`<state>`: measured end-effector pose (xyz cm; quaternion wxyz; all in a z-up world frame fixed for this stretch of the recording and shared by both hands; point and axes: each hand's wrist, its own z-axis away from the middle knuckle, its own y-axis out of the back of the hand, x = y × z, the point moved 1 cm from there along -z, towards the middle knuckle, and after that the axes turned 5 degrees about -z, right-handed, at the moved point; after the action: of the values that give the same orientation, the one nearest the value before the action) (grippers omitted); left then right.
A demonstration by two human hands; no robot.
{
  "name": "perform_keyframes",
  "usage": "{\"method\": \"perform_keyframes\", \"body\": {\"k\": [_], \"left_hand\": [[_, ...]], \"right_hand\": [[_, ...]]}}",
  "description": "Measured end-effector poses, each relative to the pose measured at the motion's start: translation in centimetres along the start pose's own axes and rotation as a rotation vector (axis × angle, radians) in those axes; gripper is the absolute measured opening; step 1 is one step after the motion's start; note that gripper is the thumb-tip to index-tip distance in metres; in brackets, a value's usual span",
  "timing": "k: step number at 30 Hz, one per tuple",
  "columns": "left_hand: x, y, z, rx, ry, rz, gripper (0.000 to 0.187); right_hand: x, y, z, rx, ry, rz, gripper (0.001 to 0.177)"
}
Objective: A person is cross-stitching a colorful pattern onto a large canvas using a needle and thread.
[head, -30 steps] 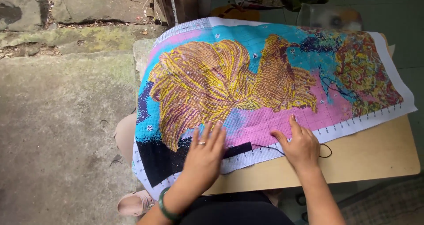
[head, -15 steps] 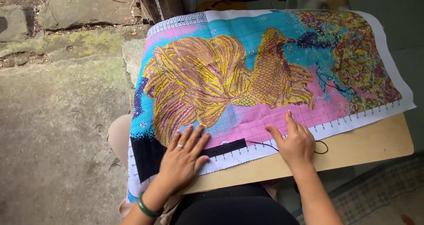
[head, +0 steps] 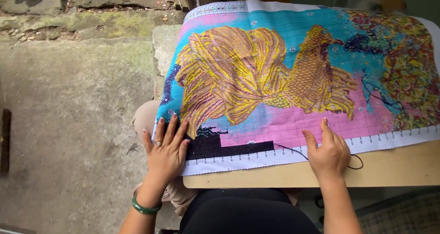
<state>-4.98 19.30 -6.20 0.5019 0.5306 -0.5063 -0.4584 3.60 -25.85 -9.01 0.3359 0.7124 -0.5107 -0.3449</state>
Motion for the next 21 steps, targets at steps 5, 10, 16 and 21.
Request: {"method": "perform_keyframes", "body": {"k": [5,10,16,21], "left_hand": [[-3.6,-1.7,-2.7,0.237,0.143,-0.013,0.055],[-4.4,-0.2,-5.2,0.258,0.184,0.195,0.052],[-3.2,1.4,-5.6,0.428,-0.085,0.103,0.035],[-3.2,6.2,-6.2,-0.054,0.192,1.069,0.059]], "right_hand": [[-0.1,0.3,-0.3,-0.008,0.009,-0.014,0.056],[0.5,-0.2,0.3,0.020,0.038,0.030,0.054],[-1.4,1.7,-1.1,-0.192,-0.083,0.058,0.060],[-1.5,1.8,-1.0,-0.190,-0.083,0.066,0.060]]}}
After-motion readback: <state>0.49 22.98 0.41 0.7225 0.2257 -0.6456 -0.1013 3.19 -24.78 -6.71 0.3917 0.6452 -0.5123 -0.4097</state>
